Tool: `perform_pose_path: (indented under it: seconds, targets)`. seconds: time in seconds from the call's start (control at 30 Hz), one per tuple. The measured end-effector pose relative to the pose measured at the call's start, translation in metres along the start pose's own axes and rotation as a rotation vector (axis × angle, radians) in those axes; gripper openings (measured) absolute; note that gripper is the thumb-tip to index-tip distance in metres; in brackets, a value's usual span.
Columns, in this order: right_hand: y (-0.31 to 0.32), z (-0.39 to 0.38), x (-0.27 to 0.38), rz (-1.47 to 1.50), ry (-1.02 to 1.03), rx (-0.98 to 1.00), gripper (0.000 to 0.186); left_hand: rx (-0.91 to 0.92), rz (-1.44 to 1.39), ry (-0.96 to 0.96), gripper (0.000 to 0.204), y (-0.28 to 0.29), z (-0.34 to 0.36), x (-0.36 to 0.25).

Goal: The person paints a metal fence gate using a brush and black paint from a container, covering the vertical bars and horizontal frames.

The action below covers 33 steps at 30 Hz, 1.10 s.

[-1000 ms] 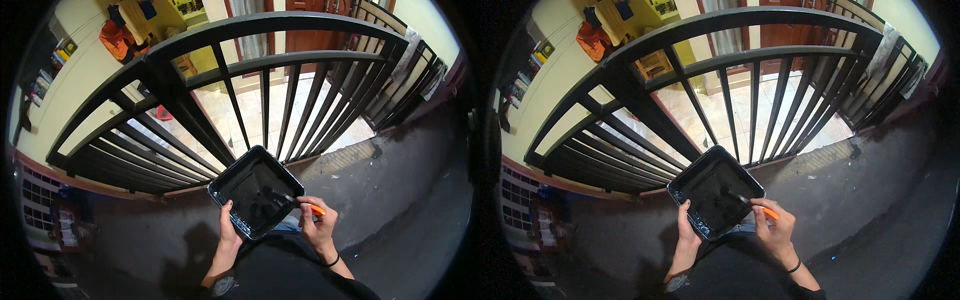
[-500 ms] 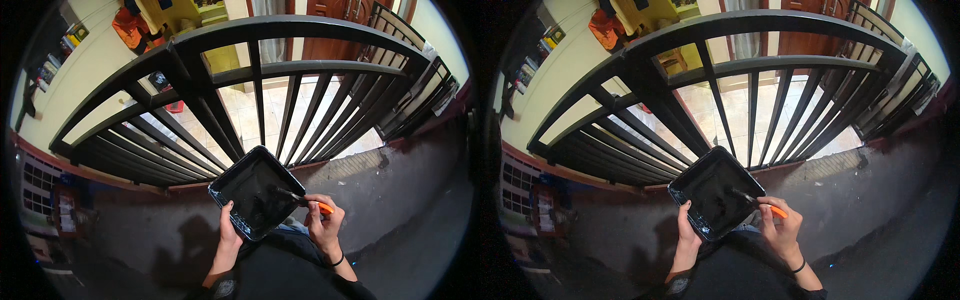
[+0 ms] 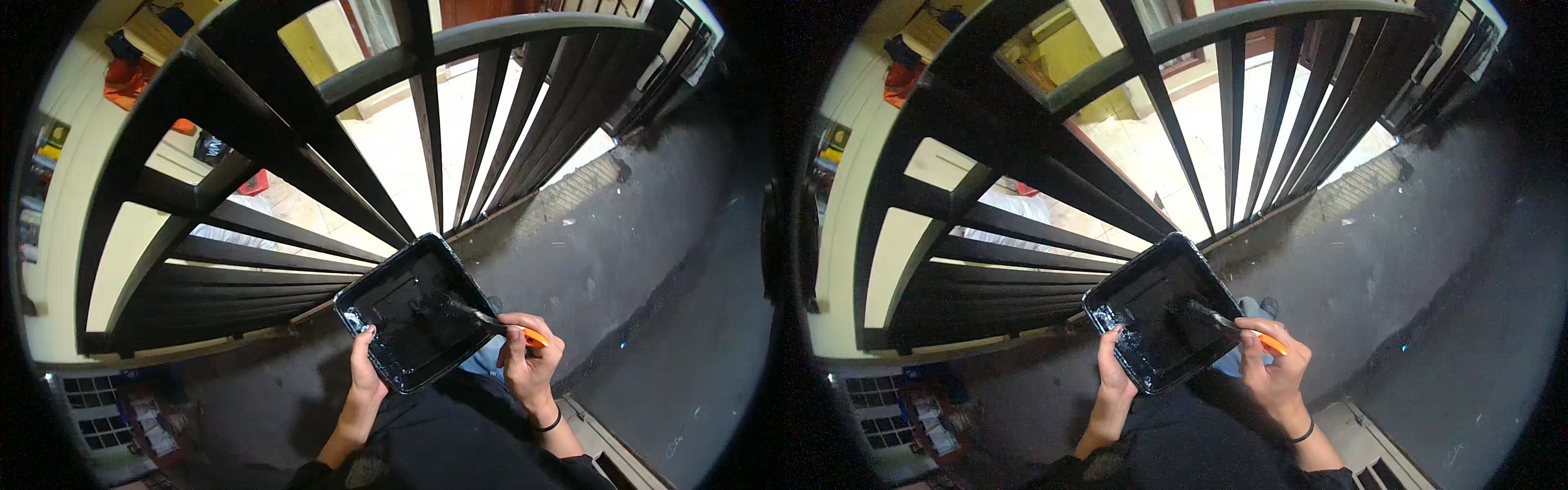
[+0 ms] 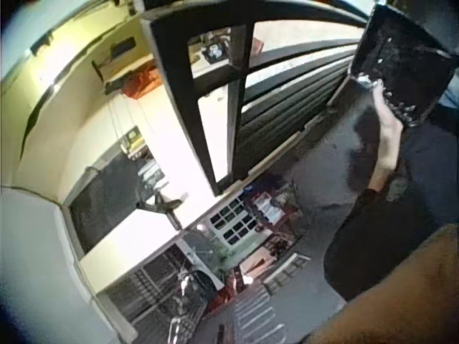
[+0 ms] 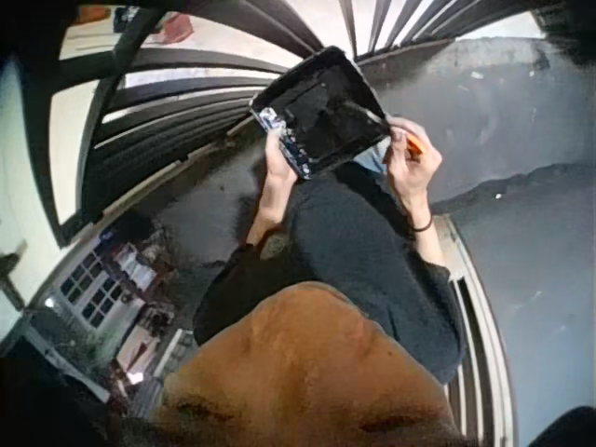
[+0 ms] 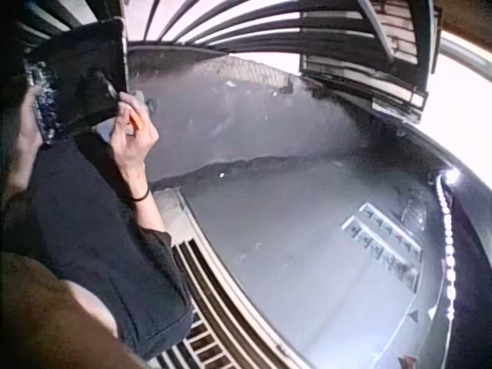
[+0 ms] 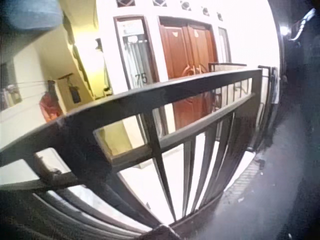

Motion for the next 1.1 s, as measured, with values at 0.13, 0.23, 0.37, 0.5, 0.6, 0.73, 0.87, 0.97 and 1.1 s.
perform_pose_path:
  seconds: [0.13,0.23,0.37,0.5,0.6,0.73,0.87,0.97,1.1]
  targets:
    - [-0.024,0.009,0.002,0.254,-0.224,-0.034,0.022,-0.010,0.052,-0.028,0.039,0.023,0.021,-0.003]
    - [-0.026,0.017,-0.012,0.096,-0.155,-0.025,0.023,-0.011,0.061,-0.050,0.040,0.030,0.026,0.003]
    - [-0.041,0.044,-0.016,-0.398,0.250,0.069,0.003,0.031,0.055,-0.107,0.042,0.041,0.042,0.021]
    - [-0.056,0.059,-0.020,-0.502,0.432,0.143,0.006,0.007,0.006,-0.157,0.043,0.047,0.051,0.043]
    - [-0.052,0.058,-0.024,-0.615,0.547,0.146,0.005,-0.006,-0.032,-0.182,0.042,0.053,0.050,0.065]
    - [-0.046,0.055,-0.037,-0.616,0.512,0.151,0.005,-0.060,-0.038,-0.195,0.040,0.062,0.043,0.083]
    - [-0.032,0.050,-0.044,-0.639,0.545,0.182,0.007,-0.101,-0.018,-0.235,0.040,0.059,0.031,0.091]
    - [-0.021,0.047,-0.048,-0.531,0.609,0.176,0.008,-0.100,-0.075,-0.243,0.042,0.058,0.028,0.095]
    - [-0.014,0.038,-0.052,-0.471,0.690,0.121,0.008,-0.124,-0.150,-0.255,0.044,0.044,0.021,0.088]
Point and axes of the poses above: each hand's wrist, its own z-axis towards the middle knuckle, its own y-axis out of the back of the hand, x = y × z, the point moved 1 cm from there along z, towards the middle knuckle, and after that the axes turned 10 degrees about -y, right-handed, at the moved point
